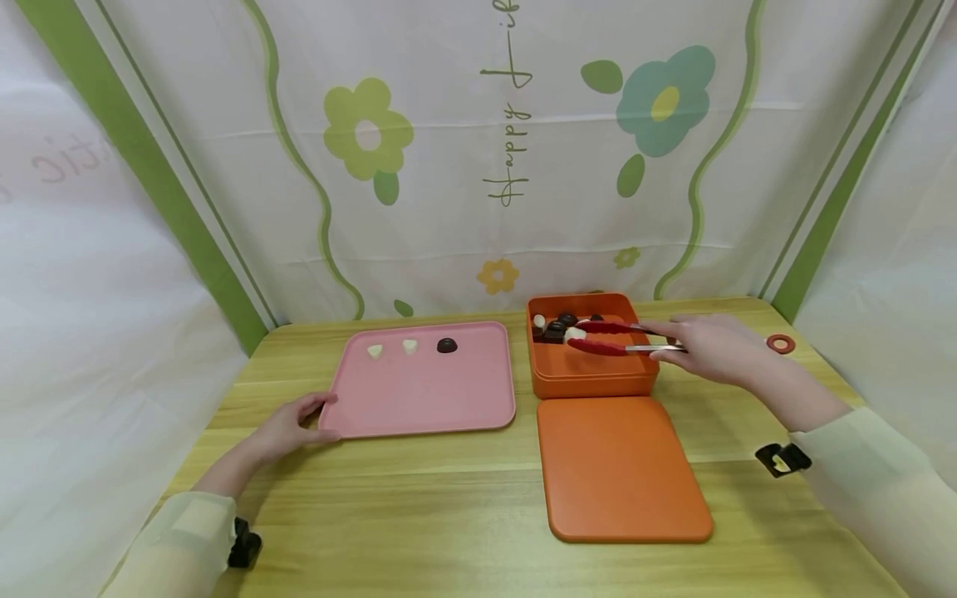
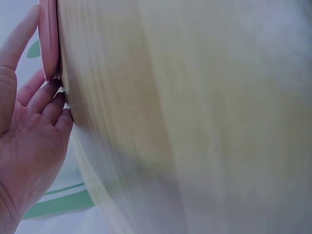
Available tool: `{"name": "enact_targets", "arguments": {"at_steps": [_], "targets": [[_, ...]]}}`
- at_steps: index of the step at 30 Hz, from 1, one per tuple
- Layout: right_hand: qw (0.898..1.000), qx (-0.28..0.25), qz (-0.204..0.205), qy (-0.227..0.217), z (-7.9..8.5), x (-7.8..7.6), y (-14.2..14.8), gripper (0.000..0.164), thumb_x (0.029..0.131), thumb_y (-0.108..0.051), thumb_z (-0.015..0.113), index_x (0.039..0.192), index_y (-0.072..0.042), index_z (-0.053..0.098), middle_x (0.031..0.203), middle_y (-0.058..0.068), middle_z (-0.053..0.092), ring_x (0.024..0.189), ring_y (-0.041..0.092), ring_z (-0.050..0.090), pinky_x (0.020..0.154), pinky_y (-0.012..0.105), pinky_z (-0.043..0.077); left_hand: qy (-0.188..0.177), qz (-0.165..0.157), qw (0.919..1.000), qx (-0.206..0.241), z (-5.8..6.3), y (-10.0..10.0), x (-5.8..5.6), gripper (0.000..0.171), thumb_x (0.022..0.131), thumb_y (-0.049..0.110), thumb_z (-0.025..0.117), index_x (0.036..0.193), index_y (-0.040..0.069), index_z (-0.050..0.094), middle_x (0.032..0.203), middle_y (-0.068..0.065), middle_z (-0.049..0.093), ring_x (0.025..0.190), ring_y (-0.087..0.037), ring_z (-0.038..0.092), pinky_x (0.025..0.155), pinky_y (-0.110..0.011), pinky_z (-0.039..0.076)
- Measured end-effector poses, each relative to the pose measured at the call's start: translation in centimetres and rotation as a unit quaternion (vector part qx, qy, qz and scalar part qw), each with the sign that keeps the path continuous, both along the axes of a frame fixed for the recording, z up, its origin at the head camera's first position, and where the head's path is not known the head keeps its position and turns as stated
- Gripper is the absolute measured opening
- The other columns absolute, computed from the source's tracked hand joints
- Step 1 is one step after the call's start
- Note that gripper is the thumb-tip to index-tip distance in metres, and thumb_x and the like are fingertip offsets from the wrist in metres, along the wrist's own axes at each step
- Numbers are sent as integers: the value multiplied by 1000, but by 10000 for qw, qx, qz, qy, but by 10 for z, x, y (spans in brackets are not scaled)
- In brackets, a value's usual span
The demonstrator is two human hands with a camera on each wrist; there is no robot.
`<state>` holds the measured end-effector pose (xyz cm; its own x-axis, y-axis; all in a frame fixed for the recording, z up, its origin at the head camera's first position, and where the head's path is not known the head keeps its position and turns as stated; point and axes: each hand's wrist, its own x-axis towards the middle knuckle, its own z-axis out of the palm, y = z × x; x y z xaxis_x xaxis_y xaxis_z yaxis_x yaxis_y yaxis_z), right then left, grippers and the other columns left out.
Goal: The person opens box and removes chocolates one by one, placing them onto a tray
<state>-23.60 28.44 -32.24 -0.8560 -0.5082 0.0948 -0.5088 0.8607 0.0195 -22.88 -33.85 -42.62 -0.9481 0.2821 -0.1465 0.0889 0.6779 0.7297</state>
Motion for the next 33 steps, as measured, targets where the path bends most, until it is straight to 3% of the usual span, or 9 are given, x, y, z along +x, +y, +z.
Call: {"name": "enact_targets", "arguments": {"at_steps": [8, 12, 16, 22, 26, 33], "targets": [[9995, -1, 110, 297, 3, -1, -10, 52, 89, -35, 71, 135, -14, 60, 97, 12, 68, 68, 21, 62, 49, 33, 43, -38, 46, 10000, 23, -1, 0, -1, 77, 83, 31, 79, 140, -6, 43, 148, -29, 35, 139, -44, 26, 110, -54, 24], [9991, -11, 185, 375, 5, -1, -18, 52, 90, -36, 69, 136, -16, 59, 81, 1, 62, 54, 13, 50, 44, 30, 34, -20, 33, 10000, -21, -1, 0, 0, 78, 82, 32, 79, 140, -6, 43, 147, -30, 36, 138, -44, 27, 109, -55, 25], [9980, -21, 344, 530, 6, -3, -26, 52, 90, -36, 69, 137, -17, 58, 77, -2, 57, 48, 9, 38, 43, 28, 29, -18, 34, 10000, -49, -1, 0, 0, 79, 82, 33, 79, 140, -6, 43, 147, -30, 36, 138, -44, 27, 110, -55, 25], [9960, -4, 495, 740, 6, -8, -39, 49, 89, -33, 72, 133, -15, 62, 72, 0, 56, 48, 13, 40, 43, 28, 32, 0, 33, 9999, -99, -2, -1, -2, 79, 82, 34, 79, 140, -5, 43, 147, -30, 36, 138, -45, 27, 110, -56, 25], [9946, -17, 626, 829, 5, -13, -48, 48, 87, -31, 73, 131, -14, 63, 86, 6, 65, 51, 14, 47, 42, 28, 34, 32, 22, 9999, -103, -2, -1, -2, 79, 81, 34, 80, 140, -5, 44, 146, -30, 37, 138, -44, 28, 109, -55, 25], [9965, 51, 607, 579, 5, -21, -62, 48, 91, -33, 70, 134, -15, 61, 69, -4, 45, 51, 13, 38, 42, 28, 30, 12, 23, 10000, -48, -3, -2, -2, 78, 82, 33, 80, 140, -5, 44, 146, -29, 37, 138, -44, 27, 110, -55, 25]]}}
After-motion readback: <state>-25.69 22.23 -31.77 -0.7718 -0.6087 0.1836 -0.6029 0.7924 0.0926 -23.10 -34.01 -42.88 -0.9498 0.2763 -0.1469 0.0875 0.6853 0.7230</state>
